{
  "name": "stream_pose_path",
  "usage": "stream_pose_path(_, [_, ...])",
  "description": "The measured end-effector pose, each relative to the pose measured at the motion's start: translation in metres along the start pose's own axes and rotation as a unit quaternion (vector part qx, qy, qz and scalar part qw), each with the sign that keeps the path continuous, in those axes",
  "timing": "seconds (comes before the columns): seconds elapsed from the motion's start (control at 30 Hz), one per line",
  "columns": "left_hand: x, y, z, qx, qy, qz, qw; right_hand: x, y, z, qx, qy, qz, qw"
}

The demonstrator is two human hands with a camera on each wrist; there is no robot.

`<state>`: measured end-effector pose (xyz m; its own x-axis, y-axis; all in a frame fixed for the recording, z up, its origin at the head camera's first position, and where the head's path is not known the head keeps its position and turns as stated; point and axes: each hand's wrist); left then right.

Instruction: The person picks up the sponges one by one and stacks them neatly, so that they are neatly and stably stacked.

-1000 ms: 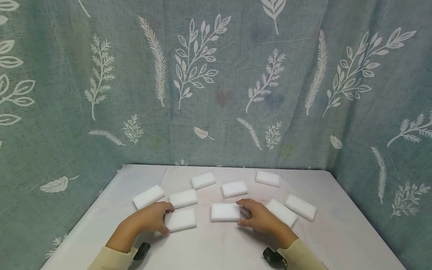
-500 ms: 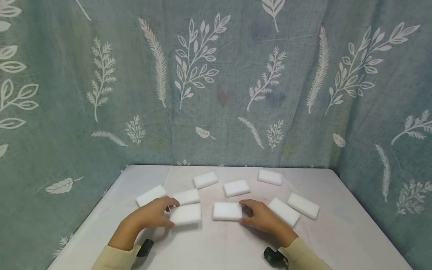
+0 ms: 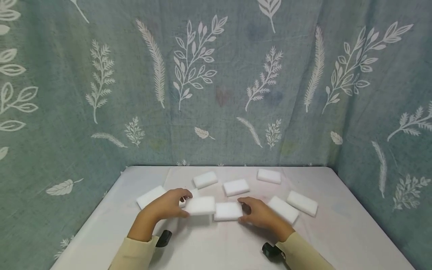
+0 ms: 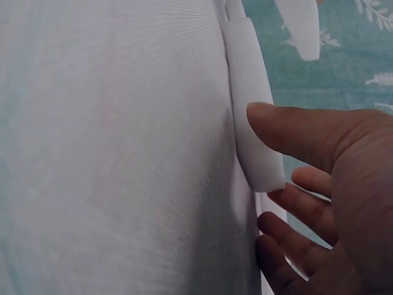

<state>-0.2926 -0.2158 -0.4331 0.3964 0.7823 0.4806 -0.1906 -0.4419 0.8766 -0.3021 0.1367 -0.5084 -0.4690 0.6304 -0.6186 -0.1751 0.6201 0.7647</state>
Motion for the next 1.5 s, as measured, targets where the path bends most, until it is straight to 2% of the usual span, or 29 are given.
stream_pose_path(0.13, [-0.001, -0.010, -0.007, 0.002, -0.012, 0.011, 0.9999, 0.002, 0.004, 0.005, 0.000, 0.002, -0.001, 1.000])
stream_pose_path(0.23, [-0.003, -0.019, -0.010, 0.022, -0.034, 0.026, 0.9989, 0.002, 0.009, 0.012, -0.004, 0.005, 0.001, 1.000])
stream_pose_path(0.37, [0.001, -0.029, -0.015, 0.051, -0.070, 0.028, 0.9959, 0.006, 0.011, 0.022, -0.010, 0.019, 0.010, 1.000])
stream_pose_path(0.47, [0.008, -0.035, -0.018, 0.059, -0.085, 0.025, 0.9943, 0.009, 0.009, 0.025, -0.009, 0.037, 0.007, 0.999])
stream_pose_path(0.77, [0.026, -0.054, -0.022, 0.033, -0.132, 0.014, 0.9907, 0.012, 0.001, 0.031, 0.006, 0.068, -0.009, 0.998])
stream_pose_path(0.93, [0.027, -0.062, -0.024, 0.026, -0.142, 0.008, 0.9895, 0.012, -0.001, 0.031, 0.021, 0.076, -0.005, 0.997])
stream_pose_path(1.23, [0.032, -0.072, -0.028, 0.026, -0.159, 0.006, 0.9869, 0.015, -0.005, 0.032, 0.040, 0.048, -0.023, 0.998])
stream_pose_path(1.5, [0.035, -0.076, -0.031, 0.021, -0.148, -0.008, 0.9888, 0.014, -0.007, 0.031, 0.031, 0.018, -0.032, 0.999])
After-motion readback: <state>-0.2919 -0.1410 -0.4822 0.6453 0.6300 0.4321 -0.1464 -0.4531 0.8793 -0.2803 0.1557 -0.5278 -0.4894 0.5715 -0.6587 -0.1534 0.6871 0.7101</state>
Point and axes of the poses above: each hand's wrist, its own z-axis away from the middle knuckle, its own y-axis out of the back of the hand, x = y × z, and after that the axes turned 2 degrees about -z, right-handed
